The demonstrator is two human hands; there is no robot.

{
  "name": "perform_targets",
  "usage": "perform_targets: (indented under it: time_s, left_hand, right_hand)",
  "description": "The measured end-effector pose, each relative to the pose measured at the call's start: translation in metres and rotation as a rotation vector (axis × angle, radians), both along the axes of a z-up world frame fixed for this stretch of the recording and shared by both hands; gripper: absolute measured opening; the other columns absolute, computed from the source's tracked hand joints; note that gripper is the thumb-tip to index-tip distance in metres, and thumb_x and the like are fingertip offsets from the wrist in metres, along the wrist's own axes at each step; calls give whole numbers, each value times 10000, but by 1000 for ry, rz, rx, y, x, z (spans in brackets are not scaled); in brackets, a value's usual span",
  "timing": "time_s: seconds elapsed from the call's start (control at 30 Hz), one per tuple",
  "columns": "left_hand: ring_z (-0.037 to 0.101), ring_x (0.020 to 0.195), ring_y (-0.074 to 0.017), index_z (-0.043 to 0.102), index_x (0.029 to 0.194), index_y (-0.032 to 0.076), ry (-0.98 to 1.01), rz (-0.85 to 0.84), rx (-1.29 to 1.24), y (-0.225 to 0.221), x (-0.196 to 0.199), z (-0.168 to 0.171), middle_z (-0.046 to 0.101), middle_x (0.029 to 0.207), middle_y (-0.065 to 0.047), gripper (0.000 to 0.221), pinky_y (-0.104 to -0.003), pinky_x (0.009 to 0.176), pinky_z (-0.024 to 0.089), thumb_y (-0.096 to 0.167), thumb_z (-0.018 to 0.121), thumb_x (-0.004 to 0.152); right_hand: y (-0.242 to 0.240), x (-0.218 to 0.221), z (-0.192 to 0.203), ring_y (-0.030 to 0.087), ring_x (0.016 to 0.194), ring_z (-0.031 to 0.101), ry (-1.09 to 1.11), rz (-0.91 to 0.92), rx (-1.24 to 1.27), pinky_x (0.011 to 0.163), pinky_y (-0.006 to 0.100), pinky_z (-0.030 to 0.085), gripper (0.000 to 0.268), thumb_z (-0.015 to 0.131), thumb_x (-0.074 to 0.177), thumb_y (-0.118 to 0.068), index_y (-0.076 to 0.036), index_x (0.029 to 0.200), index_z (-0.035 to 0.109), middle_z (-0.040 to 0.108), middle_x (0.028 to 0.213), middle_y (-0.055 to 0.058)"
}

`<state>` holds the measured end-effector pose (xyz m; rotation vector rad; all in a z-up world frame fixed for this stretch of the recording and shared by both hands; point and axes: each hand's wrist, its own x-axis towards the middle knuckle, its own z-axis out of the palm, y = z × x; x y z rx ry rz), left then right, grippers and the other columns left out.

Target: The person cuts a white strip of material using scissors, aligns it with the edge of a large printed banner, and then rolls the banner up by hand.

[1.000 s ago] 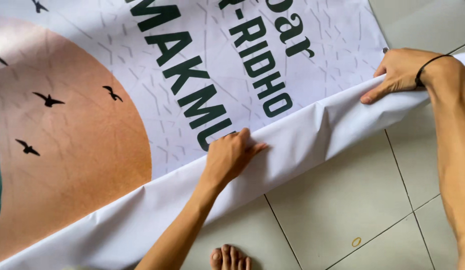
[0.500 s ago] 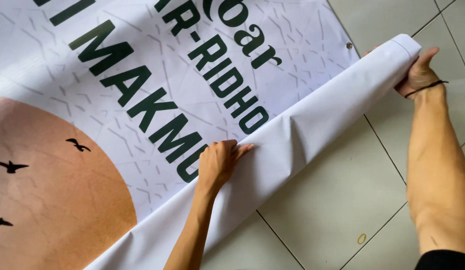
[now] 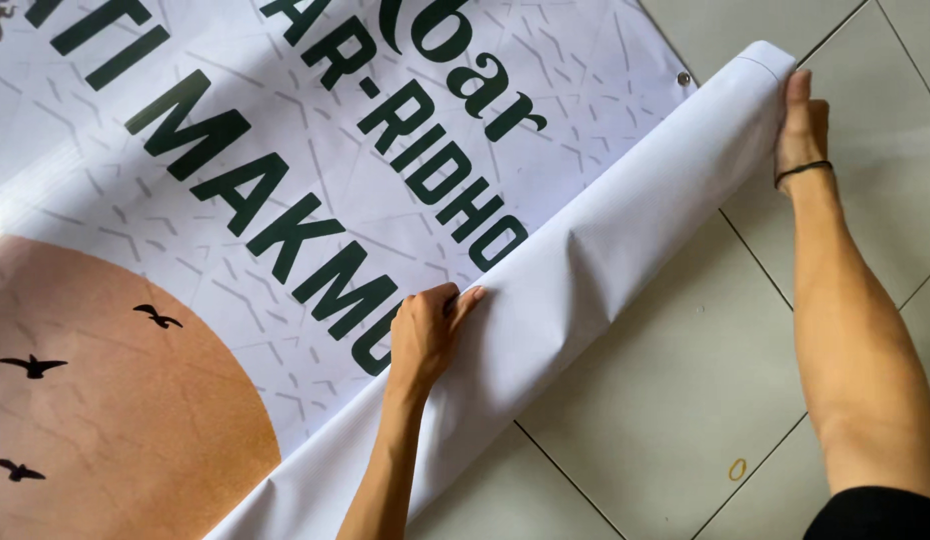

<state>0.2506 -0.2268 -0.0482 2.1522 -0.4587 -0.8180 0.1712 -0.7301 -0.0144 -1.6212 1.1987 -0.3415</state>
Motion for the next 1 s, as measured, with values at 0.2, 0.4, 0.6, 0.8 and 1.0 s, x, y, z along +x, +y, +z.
perform_targets:
  time_s: [0.2,0.4,0.6,0.8,1.0]
  left_hand:
    - [515,438,-294,493,826,145,-286,-82,265,-2,-15,-2,552,510,-30,690,-402,434,332,830,439,889]
    - [343,359,-132,452,782,179,-613,30,330,-1,-28,-12,475,475,37,595,-330,363,219,737,552,964]
    - [611,591,-203,510,738,165,-496,89,368,32,-28,-8,596,683,44,576,-372,579,448,691,516,972]
    - [554,500,-157,446,733,170,-714,97,305,32,-30,-20,532,615,39,510,-328,476,404,560,523,1051]
    - [541,485,-162,439,721,164,-700,92,302,32,-33,-24,523,597,34,531,-343,473,419,575,507,1048]
  right_hand:
    - [6,-4,-25,373,753,552,540,180,-758,574,599,365,991,596,1278,-750,-41,593,494,525,577,171]
    - [4,-13,-35,365,685,440,723,160,-726,579,508,338,893,814,1102,-712,-140,552,405,362,495,102]
    - [-6,-29,-40,357,594,480,564,295,-927,618,474,417,677,858,1133,-570,-117,698,604,577,617,77]
    - [25,-5,-27,333,899,697,444,389,-1142,826,455,499,363,896,1053,-368,-92,1006,664,775,911,27]
    - [111,32,-16,469,1511,275,262,806,-1000,1170,657,136,621,394,1062,-403,-49,1563,487,354,1671,183]
